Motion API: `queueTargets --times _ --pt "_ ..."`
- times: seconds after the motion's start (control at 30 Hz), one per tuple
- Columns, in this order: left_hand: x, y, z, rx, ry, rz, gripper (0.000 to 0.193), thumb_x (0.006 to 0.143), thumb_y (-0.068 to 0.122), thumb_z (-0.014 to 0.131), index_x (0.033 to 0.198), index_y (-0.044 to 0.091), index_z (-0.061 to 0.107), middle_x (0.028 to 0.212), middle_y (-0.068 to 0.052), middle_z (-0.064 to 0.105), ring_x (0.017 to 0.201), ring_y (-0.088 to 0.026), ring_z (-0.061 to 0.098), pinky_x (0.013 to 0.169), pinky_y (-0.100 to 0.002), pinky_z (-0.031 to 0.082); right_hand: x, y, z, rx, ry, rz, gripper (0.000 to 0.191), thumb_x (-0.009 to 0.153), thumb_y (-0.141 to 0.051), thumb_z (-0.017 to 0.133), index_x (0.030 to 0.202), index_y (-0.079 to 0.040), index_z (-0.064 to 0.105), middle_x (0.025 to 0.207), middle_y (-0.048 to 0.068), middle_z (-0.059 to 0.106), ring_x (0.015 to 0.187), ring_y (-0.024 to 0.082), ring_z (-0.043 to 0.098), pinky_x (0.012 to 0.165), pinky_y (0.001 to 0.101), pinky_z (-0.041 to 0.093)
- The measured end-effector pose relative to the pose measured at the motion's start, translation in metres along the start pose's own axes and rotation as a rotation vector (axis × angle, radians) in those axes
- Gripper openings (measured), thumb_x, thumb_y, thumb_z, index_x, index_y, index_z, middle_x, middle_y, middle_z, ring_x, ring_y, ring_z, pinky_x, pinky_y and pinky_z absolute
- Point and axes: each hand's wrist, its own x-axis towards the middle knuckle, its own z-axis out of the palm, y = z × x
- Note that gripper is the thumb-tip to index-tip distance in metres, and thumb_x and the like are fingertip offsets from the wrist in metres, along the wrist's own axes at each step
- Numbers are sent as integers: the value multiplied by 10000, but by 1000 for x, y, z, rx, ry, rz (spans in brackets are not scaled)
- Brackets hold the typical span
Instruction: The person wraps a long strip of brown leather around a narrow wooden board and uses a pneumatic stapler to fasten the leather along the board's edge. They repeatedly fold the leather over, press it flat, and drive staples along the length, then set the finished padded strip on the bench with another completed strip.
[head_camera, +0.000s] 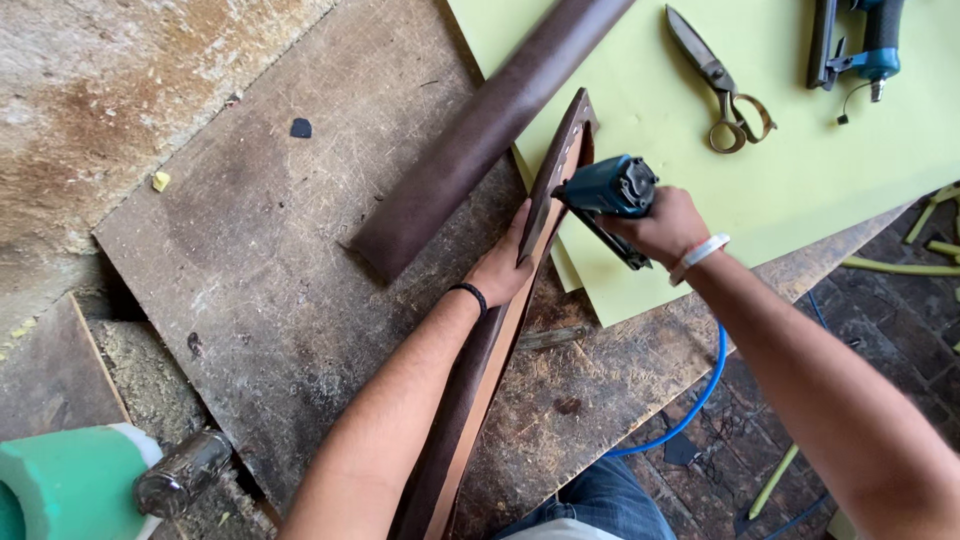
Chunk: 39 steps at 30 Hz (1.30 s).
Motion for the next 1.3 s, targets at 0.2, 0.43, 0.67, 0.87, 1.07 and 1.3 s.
queueTargets --times 0.2,0.43,0.67,0.87,1.07,1.3 --pt "-4 7 -4 -15 -79 -147 985 950 156 532 1592 387 -178 1677 -183 278 1346 -404 559 1122 -498 487 18 -5 3 -118 -37 -23 359 813 -382 834 954 -57 784 771 125 753 667 231 723 691 394 592" --pt "-5 9 -7 -7 -61 -74 1003 969 125 550 1574 391 -205 1686 -188 262 1396 -384 507 1147 -497 460 2 -7 10 -222 -97 -60 466 803 -471 807 816 -8 750 675 157 727 594 269 720 645 404 600" --pt "-3 4 -5 -5 -74 -102 1081 964 102 624 1573 379 -225 1678 -177 249 1464 -362 416 1209 -510 345 -21 -5 29 -311 -137 -84 516 797 -501 812 757 9 737 646 165 712 573 286 709 630 409 599" --pt "-2 3 -5 -27 -22 37 1244 855 13 746 1547 367 -225 1698 -164 154 1524 -348 290 1224 -507 283 -40 -6 42 -266 -175 -135 455 779 -485 795 774 -32 742 667 147 735 587 288 733 648 406 623" --pt "-10 16 -9 5 -35 -93 1241 837 0 749 1565 342 -197 1641 -190 272 1432 -367 417 1186 -502 353 -49 -6 35 -381 -58 -95 436 820 -457 794 967 -49 743 752 185 735 684 323 740 733 427 615" --pt "2 47 -9 117 29 -300 1091 879 31 663 1641 287 -74 1446 -193 588 1152 -323 708 1017 -463 591 -24 25 -7 -404 294 88 795 842 -346 819 1490 -19 493 1128 284 665 1038 422 652 889 510 532"
